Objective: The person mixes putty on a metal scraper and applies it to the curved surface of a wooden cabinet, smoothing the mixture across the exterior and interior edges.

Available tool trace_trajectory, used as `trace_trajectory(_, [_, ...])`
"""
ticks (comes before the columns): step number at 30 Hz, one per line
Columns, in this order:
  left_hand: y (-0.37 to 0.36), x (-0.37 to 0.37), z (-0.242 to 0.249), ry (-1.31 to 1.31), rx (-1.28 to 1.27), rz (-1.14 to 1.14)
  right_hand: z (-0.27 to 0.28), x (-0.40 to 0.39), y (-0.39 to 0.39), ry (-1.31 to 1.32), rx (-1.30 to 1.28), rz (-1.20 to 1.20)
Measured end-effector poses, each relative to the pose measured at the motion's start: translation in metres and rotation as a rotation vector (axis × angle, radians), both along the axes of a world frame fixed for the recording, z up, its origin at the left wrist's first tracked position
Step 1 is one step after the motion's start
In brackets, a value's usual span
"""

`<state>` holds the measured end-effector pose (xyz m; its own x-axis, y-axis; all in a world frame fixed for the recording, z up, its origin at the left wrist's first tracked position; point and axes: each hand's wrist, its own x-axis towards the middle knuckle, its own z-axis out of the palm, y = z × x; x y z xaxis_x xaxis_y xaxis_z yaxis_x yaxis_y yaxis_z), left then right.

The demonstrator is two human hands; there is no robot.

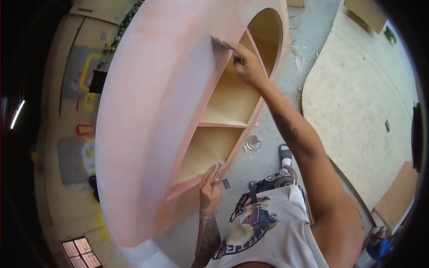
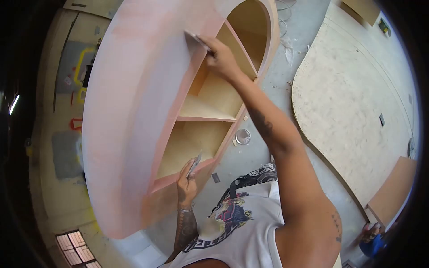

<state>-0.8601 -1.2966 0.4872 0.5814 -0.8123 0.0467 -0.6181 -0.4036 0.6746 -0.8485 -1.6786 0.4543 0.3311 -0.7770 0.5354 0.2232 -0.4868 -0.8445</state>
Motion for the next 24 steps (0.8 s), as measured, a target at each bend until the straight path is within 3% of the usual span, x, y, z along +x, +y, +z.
trace_trajectory(3, [-0.005,-0.008,-0.01,0.083,-0.011,0.135,-0.012,0.031,0.056,-0.06,-0.057,-0.123])
trace_trajectory(6, [-0.008,0.003,-0.003,0.085,-0.018,0.134,-0.009,0.021,0.1,-0.022,-0.082,0.028])
trace_trajectory(9, [-0.016,0.007,-0.001,0.079,-0.035,0.14,-0.03,-0.003,0.069,-0.116,-0.05,0.138])
trace_trajectory(15, [-0.01,-0.003,0.008,0.13,0.0,0.246,0.009,-0.003,-0.03,-0.068,-0.056,-0.123])
trace_trajectory(20, [0.025,0.004,-0.004,0.154,-0.086,0.344,0.016,0.028,0.033,-0.073,-0.097,-0.12])
trace_trajectory(24, [0.032,-0.002,0.011,0.404,-0.776,0.572,0.028,0.032,0.124,-0.023,-0.01,-0.05])
